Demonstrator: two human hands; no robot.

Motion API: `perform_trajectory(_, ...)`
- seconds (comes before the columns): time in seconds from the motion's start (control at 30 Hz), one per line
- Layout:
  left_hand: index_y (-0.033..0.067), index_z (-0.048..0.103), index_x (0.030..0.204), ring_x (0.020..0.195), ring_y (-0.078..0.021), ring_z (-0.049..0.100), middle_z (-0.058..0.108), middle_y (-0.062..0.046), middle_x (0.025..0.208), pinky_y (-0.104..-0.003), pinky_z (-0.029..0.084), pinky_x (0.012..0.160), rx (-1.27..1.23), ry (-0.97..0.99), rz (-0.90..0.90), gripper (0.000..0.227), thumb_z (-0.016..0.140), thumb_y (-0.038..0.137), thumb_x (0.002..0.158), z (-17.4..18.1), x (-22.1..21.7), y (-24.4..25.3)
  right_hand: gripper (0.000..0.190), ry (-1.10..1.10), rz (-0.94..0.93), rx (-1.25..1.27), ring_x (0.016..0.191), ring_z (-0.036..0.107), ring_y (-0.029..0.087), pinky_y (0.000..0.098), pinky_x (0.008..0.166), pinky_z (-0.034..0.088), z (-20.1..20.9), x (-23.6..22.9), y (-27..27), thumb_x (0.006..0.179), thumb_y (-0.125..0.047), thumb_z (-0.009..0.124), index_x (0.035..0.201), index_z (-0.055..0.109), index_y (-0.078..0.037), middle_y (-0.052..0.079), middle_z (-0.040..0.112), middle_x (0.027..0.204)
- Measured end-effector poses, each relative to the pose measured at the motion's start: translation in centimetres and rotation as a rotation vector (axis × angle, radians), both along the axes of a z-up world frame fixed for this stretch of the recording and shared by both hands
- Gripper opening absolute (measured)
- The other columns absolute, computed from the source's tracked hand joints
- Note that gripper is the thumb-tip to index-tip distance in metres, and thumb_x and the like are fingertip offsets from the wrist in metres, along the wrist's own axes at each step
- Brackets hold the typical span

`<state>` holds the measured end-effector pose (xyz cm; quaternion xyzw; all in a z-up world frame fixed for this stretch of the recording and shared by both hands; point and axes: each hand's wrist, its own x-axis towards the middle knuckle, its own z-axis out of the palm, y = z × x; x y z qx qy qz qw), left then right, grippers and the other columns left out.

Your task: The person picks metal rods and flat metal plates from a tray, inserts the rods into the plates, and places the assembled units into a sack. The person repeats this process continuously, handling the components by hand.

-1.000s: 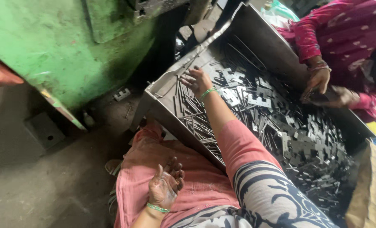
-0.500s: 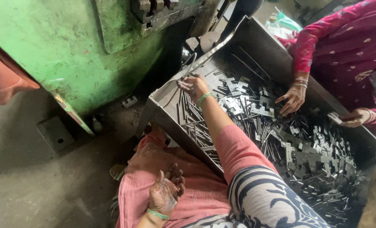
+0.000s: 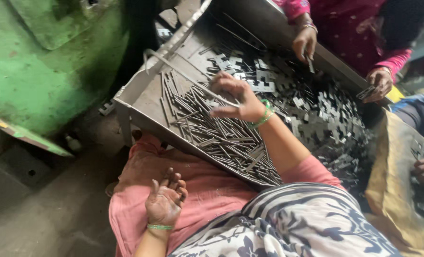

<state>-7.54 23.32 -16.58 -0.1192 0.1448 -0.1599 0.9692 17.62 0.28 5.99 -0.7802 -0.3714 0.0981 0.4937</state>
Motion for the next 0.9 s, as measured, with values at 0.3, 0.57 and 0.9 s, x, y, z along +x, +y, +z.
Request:
perform_trajectory(0.3,0.0028,0.057,0.137,0.111,-0.0293,0.06,0.067,-0.016,0.122,-0.04,0.052,0.092,-0.02,0.029,-0.006,0.055,0.068,0.041,0.099,0.5,0.0,0.0,0.066,1.047,-0.391,-0.017,0.116,0.062,0.033,0.0457,0.103,0.052,-5.3,-10.3,-13.0,0.074,-0.027,0.093,0.129,0.069,0.002,0.021,0.065,0.126)
perform_trajectory(0.57,0.003,0.057,0.138,0.111,-0.0289,0.06,0.067,-0.015,0.123,-0.04,0.051,0.092,0.058,0.021,0.015,0.055,0.068,0.041,0.1,0.2,-0.3,-0.2,0.101,0.159,-0.261,-1.137,0.119,0.059,0.043,0.0446,0.1,0.051,-9.8,-11.0,-10.2,0.071,-0.041,0.09,0.152,0.038,-0.011,0.025,0.041,0.145)
perform_trajectory(0.9,0.0043,0.059,0.138,0.111,-0.0282,0.06,0.068,-0.014,0.122,-0.04,0.051,0.093,0.103,0.043,0.013,0.053,0.068,0.04,0.1,-0.2,0.0,-0.3,0.045,0.679,-0.373,-0.734,0.105,0.064,0.049,0.0589,0.086,0.052,-15.1,-11.0,-18.2,0.092,-0.022,0.066,0.134,0.066,-0.005,0.02,0.075,0.116)
